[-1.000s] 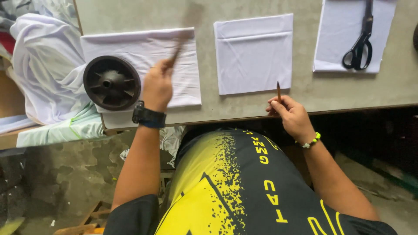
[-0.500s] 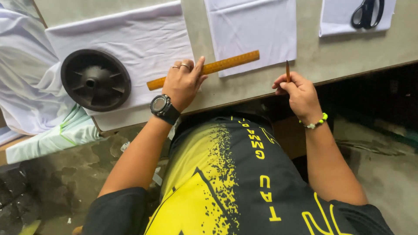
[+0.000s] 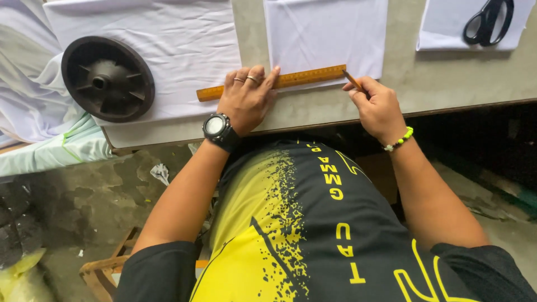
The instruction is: Measuring fabric pieces with a ruler, marking them with a pencil, and cutting them with scissors.
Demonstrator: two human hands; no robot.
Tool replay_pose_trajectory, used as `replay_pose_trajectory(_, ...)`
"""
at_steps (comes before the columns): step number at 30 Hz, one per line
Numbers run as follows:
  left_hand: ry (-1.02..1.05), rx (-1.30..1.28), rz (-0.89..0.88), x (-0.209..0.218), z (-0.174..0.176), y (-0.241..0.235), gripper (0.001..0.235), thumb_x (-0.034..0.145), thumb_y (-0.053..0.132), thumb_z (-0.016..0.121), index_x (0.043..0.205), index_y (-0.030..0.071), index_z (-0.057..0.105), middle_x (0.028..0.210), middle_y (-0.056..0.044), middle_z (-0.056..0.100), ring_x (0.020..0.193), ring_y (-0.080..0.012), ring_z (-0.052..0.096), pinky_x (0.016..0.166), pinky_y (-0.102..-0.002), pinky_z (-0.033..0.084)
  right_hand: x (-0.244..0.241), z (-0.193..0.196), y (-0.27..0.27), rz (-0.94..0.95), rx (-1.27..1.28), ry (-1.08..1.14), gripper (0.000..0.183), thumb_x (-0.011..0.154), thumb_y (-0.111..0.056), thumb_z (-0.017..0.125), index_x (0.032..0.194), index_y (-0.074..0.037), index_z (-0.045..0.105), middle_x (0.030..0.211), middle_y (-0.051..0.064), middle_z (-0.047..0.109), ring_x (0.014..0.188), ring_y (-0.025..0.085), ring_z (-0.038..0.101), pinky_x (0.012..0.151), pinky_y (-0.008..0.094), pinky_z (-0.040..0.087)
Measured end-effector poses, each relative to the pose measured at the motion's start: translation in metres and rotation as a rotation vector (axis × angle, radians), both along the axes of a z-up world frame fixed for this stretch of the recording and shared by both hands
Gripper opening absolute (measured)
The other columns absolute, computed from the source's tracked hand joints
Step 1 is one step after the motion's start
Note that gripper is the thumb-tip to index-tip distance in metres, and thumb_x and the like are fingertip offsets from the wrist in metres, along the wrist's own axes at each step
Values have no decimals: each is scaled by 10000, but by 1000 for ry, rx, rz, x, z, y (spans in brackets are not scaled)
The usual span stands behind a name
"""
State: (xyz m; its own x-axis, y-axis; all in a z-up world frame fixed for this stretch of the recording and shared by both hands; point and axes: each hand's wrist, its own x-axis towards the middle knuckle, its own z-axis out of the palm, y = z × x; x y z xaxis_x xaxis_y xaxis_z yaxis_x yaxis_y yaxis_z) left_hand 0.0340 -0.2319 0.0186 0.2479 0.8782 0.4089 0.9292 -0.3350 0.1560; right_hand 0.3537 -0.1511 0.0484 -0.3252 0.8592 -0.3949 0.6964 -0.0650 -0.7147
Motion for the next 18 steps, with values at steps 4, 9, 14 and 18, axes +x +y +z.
replay_pose_trajectory(4, 22, -8, -23, -3, -3, -2, 434, 932, 230, 674, 1363, 183, 647, 1087, -65, 558, 972, -280, 575, 885, -425, 418, -5, -1, -3, 27, 55, 42, 189, 998, -137, 670, 1145, -193, 773, 698, 53, 583, 686, 174, 570, 701, 336, 496)
replay_pose_trajectory(9, 42, 28, -52, -11, -7, -4, 341, 929, 147, 661, 1268, 164, 693, 1083, -50, 601, 980, -255, 602, 914, -419, 421, 1, 0, -3, 11, 67, 48, 191, 1060, -209, 687, 1240, -200, 751, 691, 86, 572, 669, 182, 578, 689, 366, 506)
replay_pose_trajectory(14, 22, 39, -39, -15, -10, -7, 324, 940, 152, 664, 1262, 174, 696, 1078, -40, 610, 978, -252, 610, 908, -427, 436, -1, 18, -7, -46, 42, 131, 250, 1150, -229, 530, 1283, -153, 728, 700, 99, 530, 657, 195, 552, 699, 377, 507)
replay_pose_trajectory(18, -21, -76, -16, -10, 11, -10, 285, 1008, 68, 574, 1256, 137, 695, 1144, -44, 638, 946, -274, 591, 936, -451, 424, -4, 34, -9, -57, -27, 249, 450, 1135, -64, 473, 1582, -107, 454, 801, 36, 464, 533, 124, 452, 500, 256, 460)
